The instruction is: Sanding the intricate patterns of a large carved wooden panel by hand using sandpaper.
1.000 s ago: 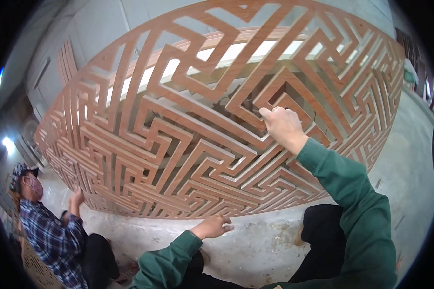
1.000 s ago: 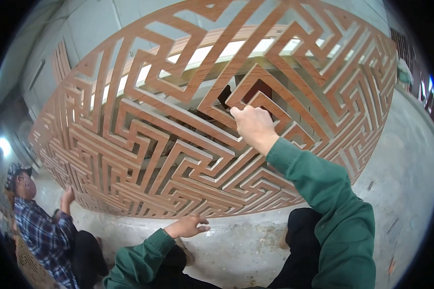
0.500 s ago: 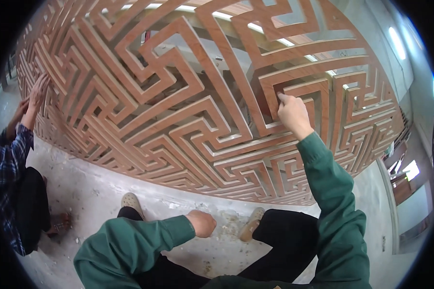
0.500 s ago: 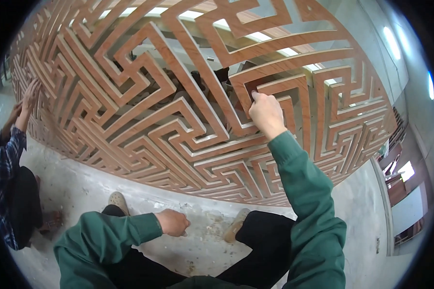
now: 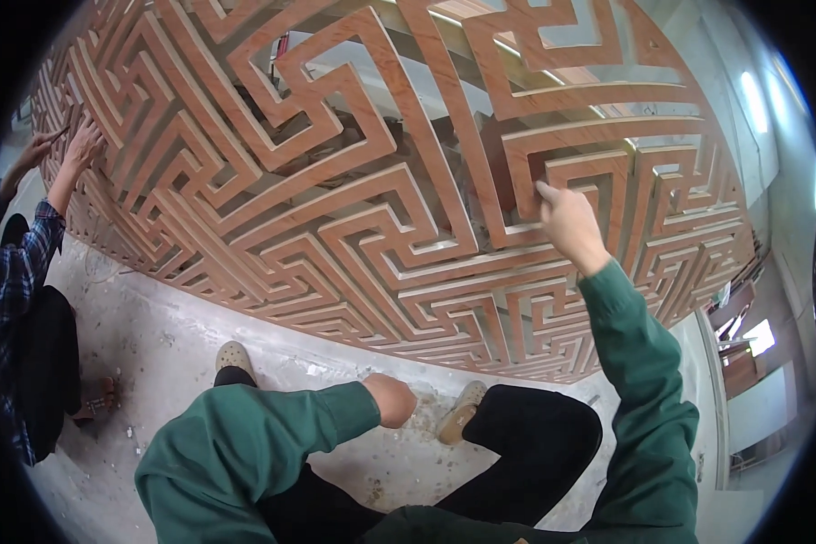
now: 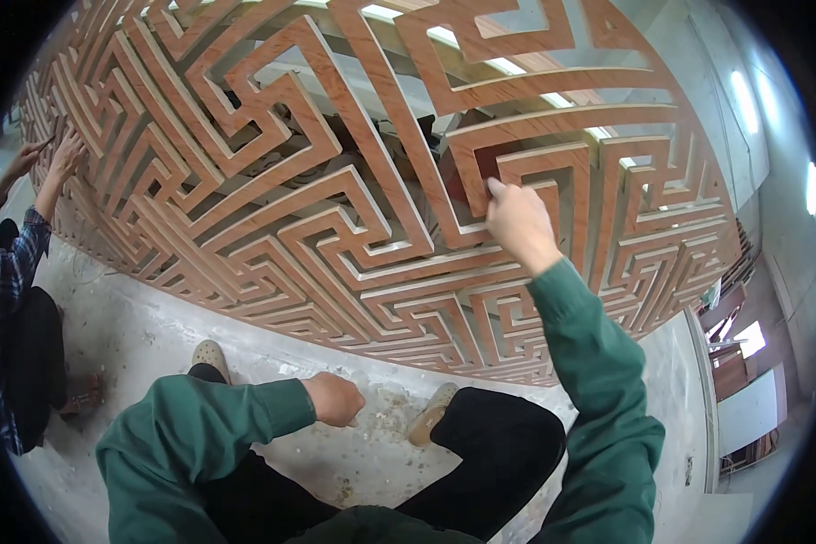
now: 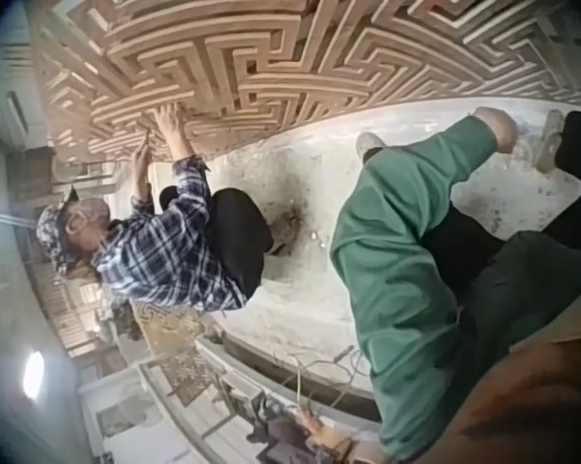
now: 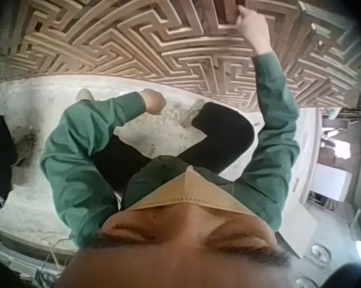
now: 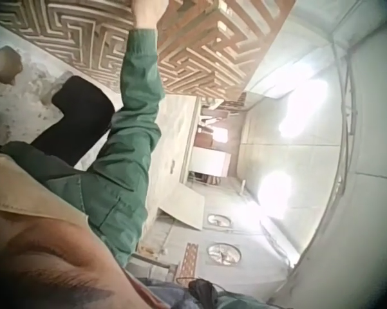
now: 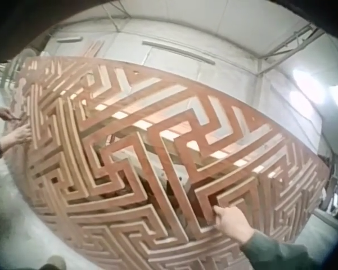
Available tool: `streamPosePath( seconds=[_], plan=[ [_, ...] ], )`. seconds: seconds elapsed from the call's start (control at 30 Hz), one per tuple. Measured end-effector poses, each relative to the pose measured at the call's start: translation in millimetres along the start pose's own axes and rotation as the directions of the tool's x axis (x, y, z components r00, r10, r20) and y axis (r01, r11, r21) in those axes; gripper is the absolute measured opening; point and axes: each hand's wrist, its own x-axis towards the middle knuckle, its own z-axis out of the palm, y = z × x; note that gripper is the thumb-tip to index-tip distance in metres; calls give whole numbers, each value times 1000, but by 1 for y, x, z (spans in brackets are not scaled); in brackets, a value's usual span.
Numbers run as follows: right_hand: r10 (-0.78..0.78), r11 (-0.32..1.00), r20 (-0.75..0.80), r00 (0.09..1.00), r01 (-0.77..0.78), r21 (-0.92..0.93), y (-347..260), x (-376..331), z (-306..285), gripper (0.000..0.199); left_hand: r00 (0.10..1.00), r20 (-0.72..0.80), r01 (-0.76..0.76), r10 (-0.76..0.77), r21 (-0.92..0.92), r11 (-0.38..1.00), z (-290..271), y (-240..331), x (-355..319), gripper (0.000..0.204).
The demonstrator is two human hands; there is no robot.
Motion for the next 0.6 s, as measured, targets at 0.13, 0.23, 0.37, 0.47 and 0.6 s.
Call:
streamPosePath(
  seconds=[0.13,0.23,0.37,0.47,0.6],
  plan=[
    [70,996,13,997,-70,63,10,-6,-7,25,996,-94,-2,1,-10,1000,-15,-5,5,33],
    [109,994,0,994,-109,3,17,16,12,18,914,-402,-2,-45,-116,993,-33,-8,15,37],
    [77,997,8,997,-77,8,12,7,6,16,403,-883,-333,-241,-386,860,-100,-26,28,42],
    [136,991,82,987,-137,4,5,-10,-8,17,174,-863,-412,-473,-501,761,-159,-19,28,44],
    [113,993,-18,993,-113,22,4,8,6,17,20,-747,-501,-665,-583,640,-173,-18,67,58]
  ],
)
